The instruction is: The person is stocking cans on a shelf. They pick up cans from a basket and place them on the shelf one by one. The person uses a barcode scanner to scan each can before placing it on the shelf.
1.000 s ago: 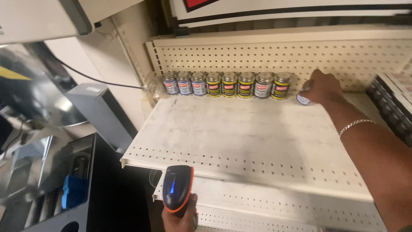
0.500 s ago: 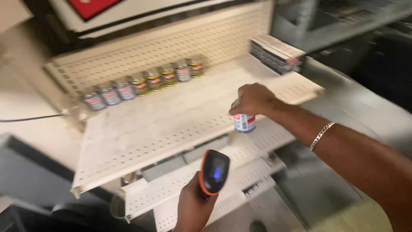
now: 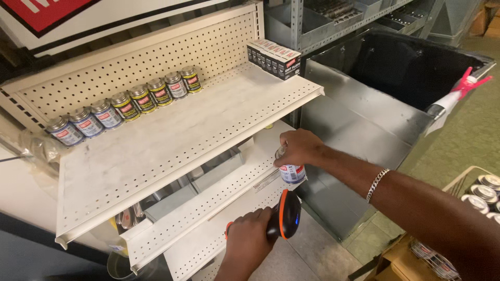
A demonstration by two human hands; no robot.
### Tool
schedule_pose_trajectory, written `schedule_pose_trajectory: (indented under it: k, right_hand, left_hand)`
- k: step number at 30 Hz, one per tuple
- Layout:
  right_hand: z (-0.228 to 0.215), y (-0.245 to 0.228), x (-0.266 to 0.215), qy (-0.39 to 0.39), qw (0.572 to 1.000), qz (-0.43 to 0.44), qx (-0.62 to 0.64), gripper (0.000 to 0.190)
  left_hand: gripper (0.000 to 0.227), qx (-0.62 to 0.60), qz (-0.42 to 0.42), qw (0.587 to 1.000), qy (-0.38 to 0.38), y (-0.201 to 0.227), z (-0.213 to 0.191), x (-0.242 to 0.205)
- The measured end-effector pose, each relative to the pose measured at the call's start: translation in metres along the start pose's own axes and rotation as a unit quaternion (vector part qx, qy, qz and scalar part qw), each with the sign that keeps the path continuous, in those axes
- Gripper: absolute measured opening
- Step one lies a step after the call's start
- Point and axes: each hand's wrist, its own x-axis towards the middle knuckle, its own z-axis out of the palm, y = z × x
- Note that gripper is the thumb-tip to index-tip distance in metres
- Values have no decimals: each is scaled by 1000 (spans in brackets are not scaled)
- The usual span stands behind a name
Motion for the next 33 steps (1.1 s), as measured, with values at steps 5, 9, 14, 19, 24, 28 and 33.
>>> schedule_pose_trajectory:
  k: [5, 9, 14, 19, 24, 28, 33]
  right_hand:
    - [-6, 12, -19, -17, 1000, 19, 11, 64]
    - [-3, 51, -35, -16, 998, 54, 12, 63]
    - [-17, 119, -77, -8, 992, 114, 56, 64]
    - [-17, 228, -118, 70, 985, 148, 47, 79]
    - [-10, 322, -177, 128, 973, 187, 38, 65]
    - [20, 396, -206, 123, 969, 216, -8, 70]
    - [53, 426, -233, 99, 951, 286, 64, 35]
  left_hand:
    - [28, -14, 6, 1000, -27, 22, -14, -2]
    - [31, -156, -113, 980, -50, 46, -13, 1]
    - [34, -388, -211, 897, -30, 85, 32, 12]
    - [24, -538, -179, 817, 105, 109, 108, 30]
    - [17, -531, -258, 807, 31, 171, 97, 45]
    - [16, -576, -239, 782, 13, 205, 122, 54]
    - [15, -552, -181, 814, 13, 245, 139, 61]
